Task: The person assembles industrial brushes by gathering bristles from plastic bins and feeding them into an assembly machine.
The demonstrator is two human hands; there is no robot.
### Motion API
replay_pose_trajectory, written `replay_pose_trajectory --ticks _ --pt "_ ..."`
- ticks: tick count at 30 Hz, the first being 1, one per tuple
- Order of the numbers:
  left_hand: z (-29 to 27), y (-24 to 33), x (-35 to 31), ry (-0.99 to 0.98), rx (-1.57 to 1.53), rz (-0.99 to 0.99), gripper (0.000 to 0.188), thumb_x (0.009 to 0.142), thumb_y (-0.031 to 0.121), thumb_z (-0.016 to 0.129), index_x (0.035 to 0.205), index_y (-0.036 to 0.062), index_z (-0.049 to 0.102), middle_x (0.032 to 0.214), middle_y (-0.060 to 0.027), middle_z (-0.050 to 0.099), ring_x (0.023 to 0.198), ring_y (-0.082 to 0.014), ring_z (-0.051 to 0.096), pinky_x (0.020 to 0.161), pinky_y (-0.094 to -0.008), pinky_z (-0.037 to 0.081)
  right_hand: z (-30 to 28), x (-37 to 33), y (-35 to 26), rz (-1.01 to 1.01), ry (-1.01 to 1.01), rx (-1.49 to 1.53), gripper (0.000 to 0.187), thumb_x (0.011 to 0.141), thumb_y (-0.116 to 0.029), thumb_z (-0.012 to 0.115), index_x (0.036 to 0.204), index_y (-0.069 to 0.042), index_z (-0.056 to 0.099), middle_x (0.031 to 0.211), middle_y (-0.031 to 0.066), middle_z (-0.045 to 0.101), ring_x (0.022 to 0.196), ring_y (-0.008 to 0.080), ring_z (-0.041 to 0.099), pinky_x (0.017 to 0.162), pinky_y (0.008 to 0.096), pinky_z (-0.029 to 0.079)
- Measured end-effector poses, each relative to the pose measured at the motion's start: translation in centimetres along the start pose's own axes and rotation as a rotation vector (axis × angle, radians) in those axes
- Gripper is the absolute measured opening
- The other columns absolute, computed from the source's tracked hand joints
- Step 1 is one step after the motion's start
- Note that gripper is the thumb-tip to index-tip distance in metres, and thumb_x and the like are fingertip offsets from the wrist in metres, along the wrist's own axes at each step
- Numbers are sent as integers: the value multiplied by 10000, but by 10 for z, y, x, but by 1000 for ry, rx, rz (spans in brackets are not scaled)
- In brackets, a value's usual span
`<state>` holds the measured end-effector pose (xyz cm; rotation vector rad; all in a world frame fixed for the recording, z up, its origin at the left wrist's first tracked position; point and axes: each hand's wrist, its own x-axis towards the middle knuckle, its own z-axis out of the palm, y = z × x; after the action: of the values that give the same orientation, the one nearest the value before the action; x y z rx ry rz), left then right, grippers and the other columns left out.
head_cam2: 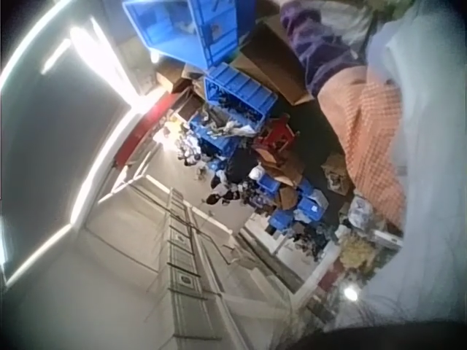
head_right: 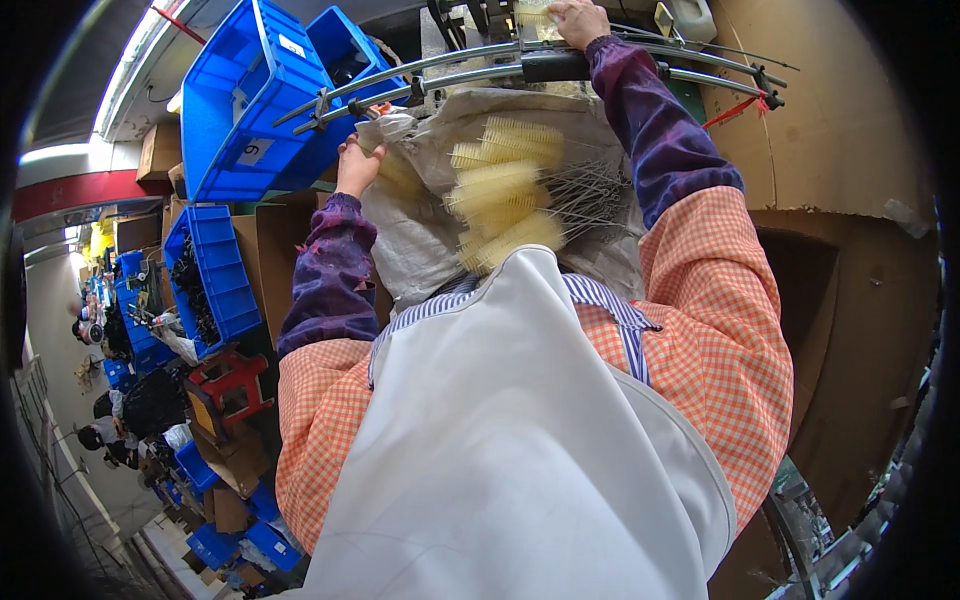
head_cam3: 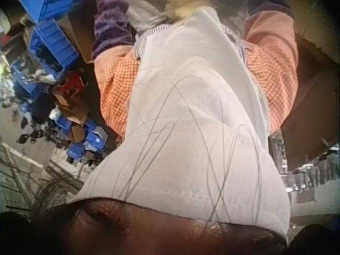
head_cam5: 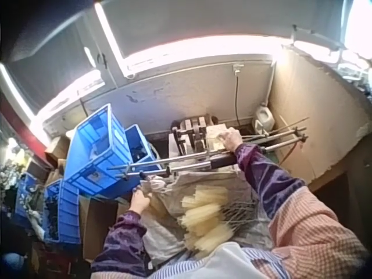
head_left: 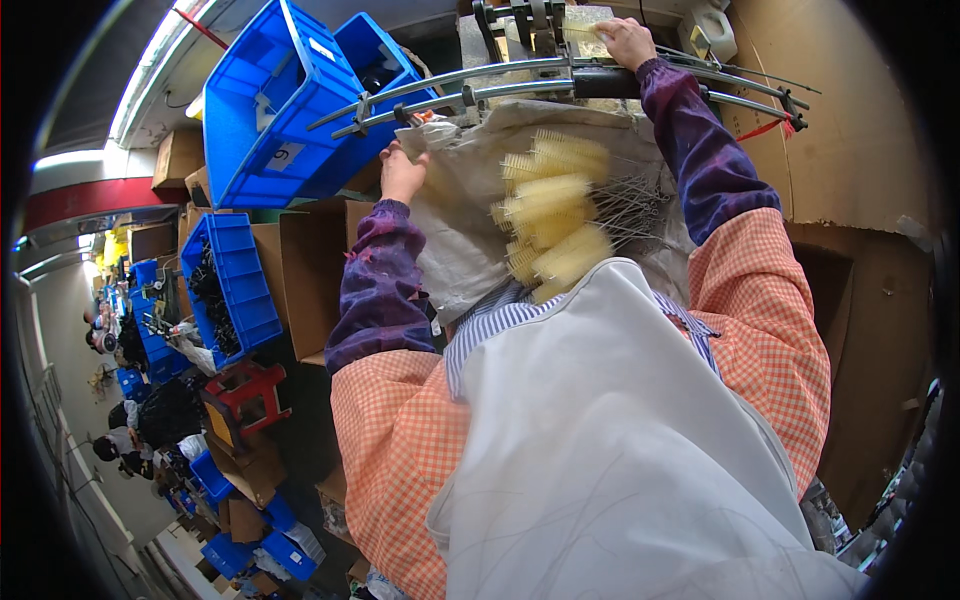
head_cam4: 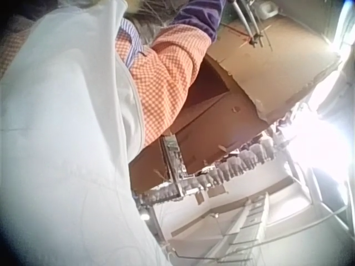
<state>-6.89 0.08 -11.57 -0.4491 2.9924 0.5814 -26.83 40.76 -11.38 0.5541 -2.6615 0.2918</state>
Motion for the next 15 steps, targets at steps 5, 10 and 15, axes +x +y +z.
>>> replay_pose_trajectory --ticks 5,10,15 --pt "5 -2 -2 -35 67 -30 579 724 337 641 1154 -7 463 1146 -224 484 1036 -378 496 879 -393 415 -9 3 -5 61 -94 -198 239 840 -295 474 1028 -261 618 1055 -38 596 991 173 541 832 367 397" --pt "15 -13 0 -137 70 64 472 734 310 634 1081 5 535 1079 -187 567 1032 -329 523 881 -375 417 -7 -17 24 202 51 -192 304 836 -291 456 1121 -243 554 1151 -22 549 1079 163 495 854 421 373" --pt "19 -11 -8 -100 26 54 407 741 257 623 1053 7 550 1063 -188 577 1004 -309 548 880 -365 420 -29 -33 6 256 63 -333 332 786 -371 523 1061 -201 596 1088 27 551 1042 238 483 836 428 386"
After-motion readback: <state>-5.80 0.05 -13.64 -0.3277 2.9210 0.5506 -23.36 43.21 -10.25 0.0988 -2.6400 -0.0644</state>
